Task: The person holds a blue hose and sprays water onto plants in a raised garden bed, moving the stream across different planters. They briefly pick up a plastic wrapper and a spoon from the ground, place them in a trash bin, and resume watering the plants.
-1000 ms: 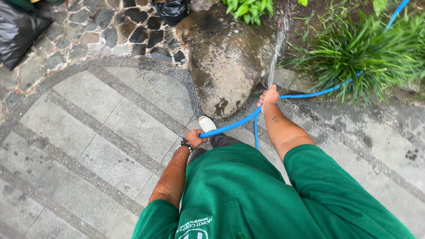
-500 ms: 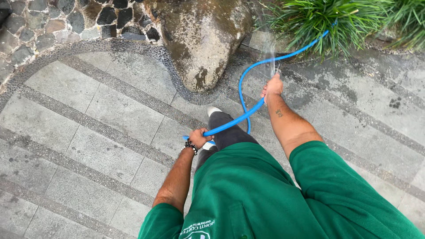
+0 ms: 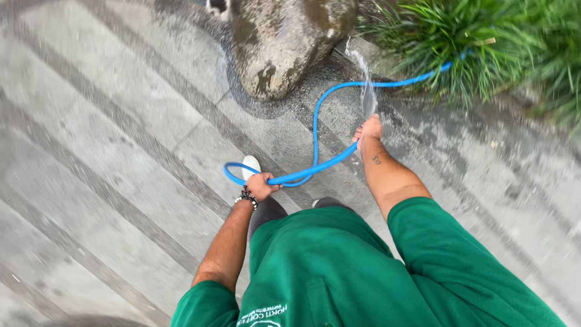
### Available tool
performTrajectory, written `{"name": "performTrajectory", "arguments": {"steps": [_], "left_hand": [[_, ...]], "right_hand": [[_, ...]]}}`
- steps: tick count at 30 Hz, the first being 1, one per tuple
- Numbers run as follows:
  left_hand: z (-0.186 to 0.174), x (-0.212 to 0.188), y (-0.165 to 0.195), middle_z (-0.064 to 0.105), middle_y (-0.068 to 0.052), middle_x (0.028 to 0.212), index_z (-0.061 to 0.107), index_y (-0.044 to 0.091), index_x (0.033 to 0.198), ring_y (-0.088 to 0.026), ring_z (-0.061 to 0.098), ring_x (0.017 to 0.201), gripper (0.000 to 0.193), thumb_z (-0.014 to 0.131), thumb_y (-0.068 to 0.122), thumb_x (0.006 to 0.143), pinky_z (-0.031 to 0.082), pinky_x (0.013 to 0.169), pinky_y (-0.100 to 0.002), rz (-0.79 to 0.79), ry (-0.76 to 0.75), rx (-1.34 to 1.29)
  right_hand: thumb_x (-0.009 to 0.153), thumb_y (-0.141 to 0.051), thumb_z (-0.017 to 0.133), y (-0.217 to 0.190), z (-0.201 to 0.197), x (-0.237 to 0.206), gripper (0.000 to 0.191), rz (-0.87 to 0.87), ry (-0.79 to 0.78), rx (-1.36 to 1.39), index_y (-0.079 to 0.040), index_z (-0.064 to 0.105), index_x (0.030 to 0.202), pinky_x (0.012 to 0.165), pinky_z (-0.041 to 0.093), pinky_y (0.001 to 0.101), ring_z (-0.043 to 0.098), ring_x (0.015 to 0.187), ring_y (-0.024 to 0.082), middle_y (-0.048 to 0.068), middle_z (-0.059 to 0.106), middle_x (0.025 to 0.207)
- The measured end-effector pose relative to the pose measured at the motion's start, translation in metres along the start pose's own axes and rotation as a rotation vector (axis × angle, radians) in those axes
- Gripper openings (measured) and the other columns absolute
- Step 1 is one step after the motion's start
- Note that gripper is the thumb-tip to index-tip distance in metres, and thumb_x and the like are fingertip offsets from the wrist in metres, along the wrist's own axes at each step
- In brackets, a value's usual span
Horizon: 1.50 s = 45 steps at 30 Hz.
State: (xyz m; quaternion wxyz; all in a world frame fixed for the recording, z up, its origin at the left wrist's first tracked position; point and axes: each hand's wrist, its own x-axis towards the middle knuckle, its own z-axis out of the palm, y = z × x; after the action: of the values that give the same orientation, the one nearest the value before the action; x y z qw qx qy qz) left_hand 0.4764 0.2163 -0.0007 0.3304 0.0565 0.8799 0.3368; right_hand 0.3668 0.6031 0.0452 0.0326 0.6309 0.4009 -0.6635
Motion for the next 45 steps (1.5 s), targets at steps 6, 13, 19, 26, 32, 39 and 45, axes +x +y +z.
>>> {"name": "performTrajectory", "arguments": {"steps": [6,13,19,26,32,39,45], "left_hand": [[0.116,-0.090,0.042,0.075,-0.010,0.079,0.078,0.018,0.082,-0.032,0.072,0.079,0.036,0.086,0.051,0.070,0.056,0.075,-0.045,-0.216,0.219,-0.094],[0.244,-0.220,0.065,0.076,-0.009,0.079,0.078,0.019,0.078,-0.028,0.073,0.077,0.029,0.086,0.044,0.065,0.057,0.074,-0.043,-0.541,0.432,-0.355],[0.382,-0.326,0.074,0.076,-0.009,0.079,0.076,0.016,0.077,-0.027,0.074,0.075,0.026,0.086,0.037,0.065,0.057,0.071,-0.041,-0.787,0.769,-0.714],[0.506,-0.373,0.120,0.073,-0.012,0.077,0.075,0.010,0.079,-0.028,0.071,0.073,0.031,0.085,0.039,0.074,0.053,0.070,-0.041,-1.024,1.205,-1.081],[0.515,-0.394,0.084,0.075,-0.011,0.078,0.074,0.010,0.083,-0.025,0.072,0.075,0.031,0.084,0.040,0.077,0.054,0.072,-0.039,-1.037,1.466,-1.253],[0.493,-0.468,0.012,0.074,-0.011,0.078,0.077,0.012,0.086,-0.024,0.071,0.074,0.033,0.084,0.042,0.076,0.054,0.073,-0.039,-1.051,1.510,-1.261],[0.466,-0.504,-0.033,0.071,-0.010,0.074,0.074,0.010,0.086,-0.024,0.069,0.071,0.036,0.082,0.045,0.078,0.052,0.069,-0.040,-0.984,1.536,-1.295]], "right_hand": [[0.094,-0.062,0.042,0.017,-0.029,0.033,0.054,-0.066,-0.093,-0.042,-0.015,0.038,0.068,0.046,0.024,0.0343,0.028,0.046,0.016,0.000,0.036,0.056],[0.094,-0.053,0.042,0.115,-0.018,0.004,0.046,0.072,-0.580,-1.050,-0.017,0.038,0.065,0.042,0.021,0.0324,0.022,0.042,0.013,-0.002,0.030,0.054],[0.095,-0.055,0.039,0.286,-0.015,-0.110,0.050,-0.032,-1.042,-1.785,-0.017,0.035,0.062,0.039,0.025,0.0334,0.022,0.039,0.013,-0.001,0.030,0.052],[0.095,-0.047,0.044,0.490,-0.103,-0.286,0.047,-0.139,-1.591,-2.014,-0.013,0.042,0.062,0.036,0.029,0.0346,0.030,0.037,0.014,0.002,0.039,0.051],[0.093,-0.044,0.049,0.614,-0.185,-0.385,0.045,-0.380,-1.870,-2.082,-0.009,0.049,0.064,0.035,0.033,0.0364,0.037,0.034,0.015,0.004,0.043,0.050],[0.093,-0.043,0.049,0.710,-0.187,-0.451,0.044,-0.634,-1.771,-2.189,-0.007,0.054,0.068,0.035,0.034,0.0373,0.040,0.037,0.017,0.005,0.047,0.053],[0.093,-0.043,0.047,0.775,-0.157,-0.481,0.046,-0.651,-1.711,-2.160,-0.005,0.050,0.067,0.037,0.038,0.0408,0.043,0.039,0.022,0.009,0.048,0.054]]}}
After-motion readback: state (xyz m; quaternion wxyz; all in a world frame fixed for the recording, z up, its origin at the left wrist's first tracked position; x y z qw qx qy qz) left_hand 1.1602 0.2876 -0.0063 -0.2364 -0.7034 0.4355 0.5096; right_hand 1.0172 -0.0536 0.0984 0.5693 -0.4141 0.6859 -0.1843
